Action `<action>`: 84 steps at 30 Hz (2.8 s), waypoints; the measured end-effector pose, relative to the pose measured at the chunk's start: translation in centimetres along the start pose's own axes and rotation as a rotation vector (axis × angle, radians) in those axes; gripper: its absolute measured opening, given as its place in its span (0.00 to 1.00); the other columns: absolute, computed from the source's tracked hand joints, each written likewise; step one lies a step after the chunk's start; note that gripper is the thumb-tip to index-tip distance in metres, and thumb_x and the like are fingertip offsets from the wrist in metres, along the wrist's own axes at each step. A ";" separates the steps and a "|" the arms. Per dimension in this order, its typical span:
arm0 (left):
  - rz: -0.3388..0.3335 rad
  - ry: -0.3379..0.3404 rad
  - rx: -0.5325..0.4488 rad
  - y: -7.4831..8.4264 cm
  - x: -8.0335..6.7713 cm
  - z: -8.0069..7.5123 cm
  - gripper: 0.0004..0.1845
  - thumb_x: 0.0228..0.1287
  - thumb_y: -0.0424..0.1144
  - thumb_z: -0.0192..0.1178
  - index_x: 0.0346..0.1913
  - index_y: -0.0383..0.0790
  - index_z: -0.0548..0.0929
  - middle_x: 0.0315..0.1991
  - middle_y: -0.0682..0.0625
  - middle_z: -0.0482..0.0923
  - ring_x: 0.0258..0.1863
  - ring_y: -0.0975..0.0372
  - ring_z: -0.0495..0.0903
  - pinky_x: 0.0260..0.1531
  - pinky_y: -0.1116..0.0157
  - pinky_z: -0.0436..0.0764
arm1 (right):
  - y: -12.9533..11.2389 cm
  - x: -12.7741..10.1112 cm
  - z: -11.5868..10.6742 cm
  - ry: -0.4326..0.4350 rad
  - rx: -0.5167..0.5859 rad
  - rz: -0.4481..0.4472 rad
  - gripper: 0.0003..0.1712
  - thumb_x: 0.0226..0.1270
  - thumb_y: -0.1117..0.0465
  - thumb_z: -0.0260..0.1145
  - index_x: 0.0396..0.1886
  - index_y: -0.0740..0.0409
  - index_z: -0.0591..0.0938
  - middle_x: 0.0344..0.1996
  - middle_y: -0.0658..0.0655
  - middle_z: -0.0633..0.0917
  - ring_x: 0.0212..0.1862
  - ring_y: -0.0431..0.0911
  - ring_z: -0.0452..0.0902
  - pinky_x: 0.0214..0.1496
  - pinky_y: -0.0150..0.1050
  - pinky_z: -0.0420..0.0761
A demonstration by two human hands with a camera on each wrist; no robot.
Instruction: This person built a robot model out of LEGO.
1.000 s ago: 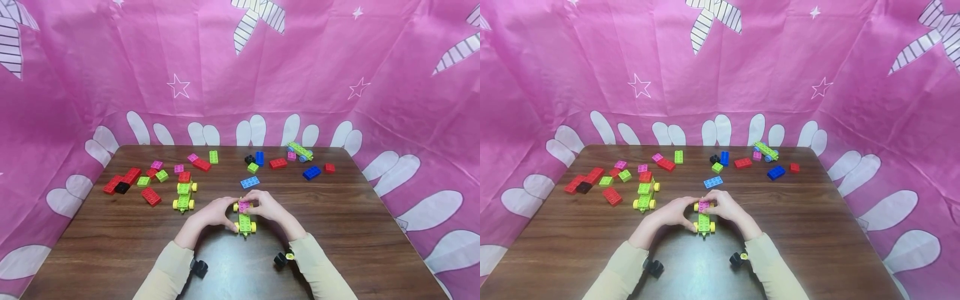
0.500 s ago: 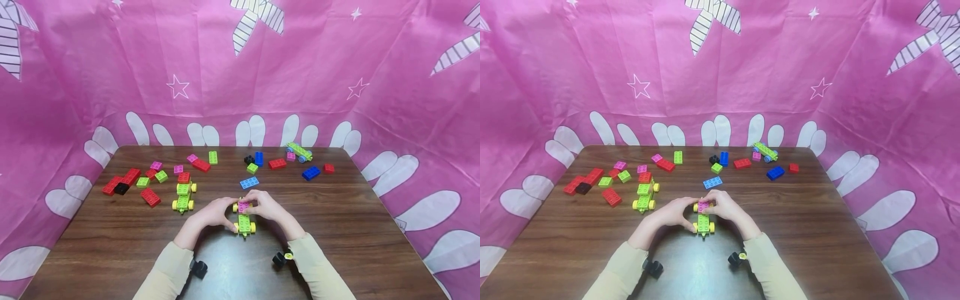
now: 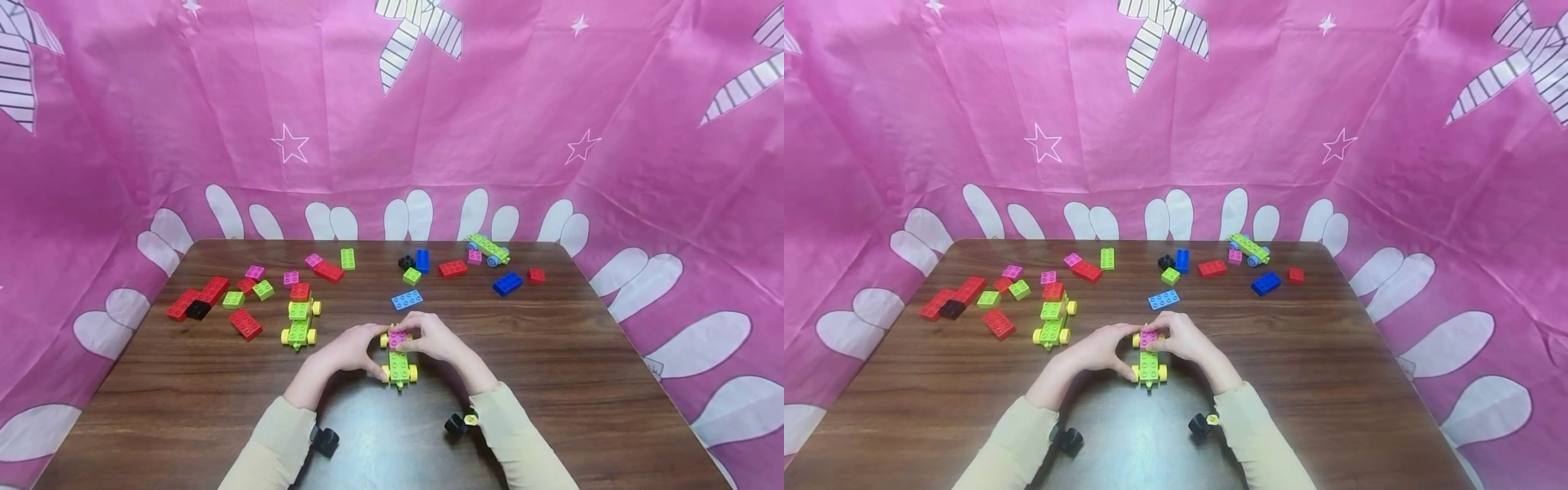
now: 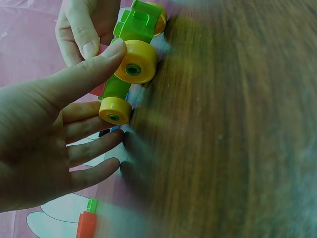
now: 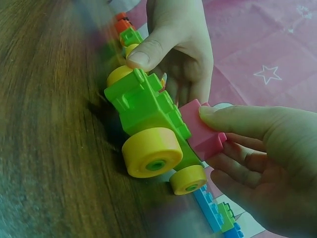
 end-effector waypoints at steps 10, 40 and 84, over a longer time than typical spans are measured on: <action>0.015 0.001 0.000 0.0 0.1 0.0 0.50 0.43 0.48 0.80 0.70 0.35 0.68 0.68 0.40 0.69 0.69 0.47 0.66 0.69 0.47 0.65 | -0.2 0.1 -0.1 -0.012 -0.034 -0.007 0.19 0.58 0.58 0.74 0.50 0.56 0.87 0.38 0.51 0.84 0.43 0.47 0.76 0.46 0.37 0.79; 0.021 -0.059 0.062 0.7 -0.1 -0.4 0.54 0.45 0.48 0.79 0.72 0.31 0.62 0.71 0.36 0.64 0.72 0.46 0.63 0.70 0.49 0.63 | 0.4 0.0 -0.1 -0.011 -0.019 -0.073 0.21 0.58 0.55 0.74 0.52 0.54 0.84 0.47 0.51 0.86 0.51 0.46 0.78 0.54 0.42 0.80; 0.032 0.217 0.226 -0.7 7.5 -17.8 0.37 0.60 0.37 0.67 0.70 0.30 0.65 0.69 0.36 0.67 0.70 0.46 0.64 0.71 0.50 0.63 | 1.5 -1.5 0.4 -0.099 -0.123 -0.029 0.46 0.49 0.47 0.79 0.65 0.62 0.72 0.62 0.61 0.76 0.65 0.55 0.70 0.68 0.57 0.70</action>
Point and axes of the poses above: each hand's wrist, its own x-axis towards the middle knuckle, its own z-axis out of the palm, y = z × x, the point moved 7 cm from there along x, towards the middle knuckle
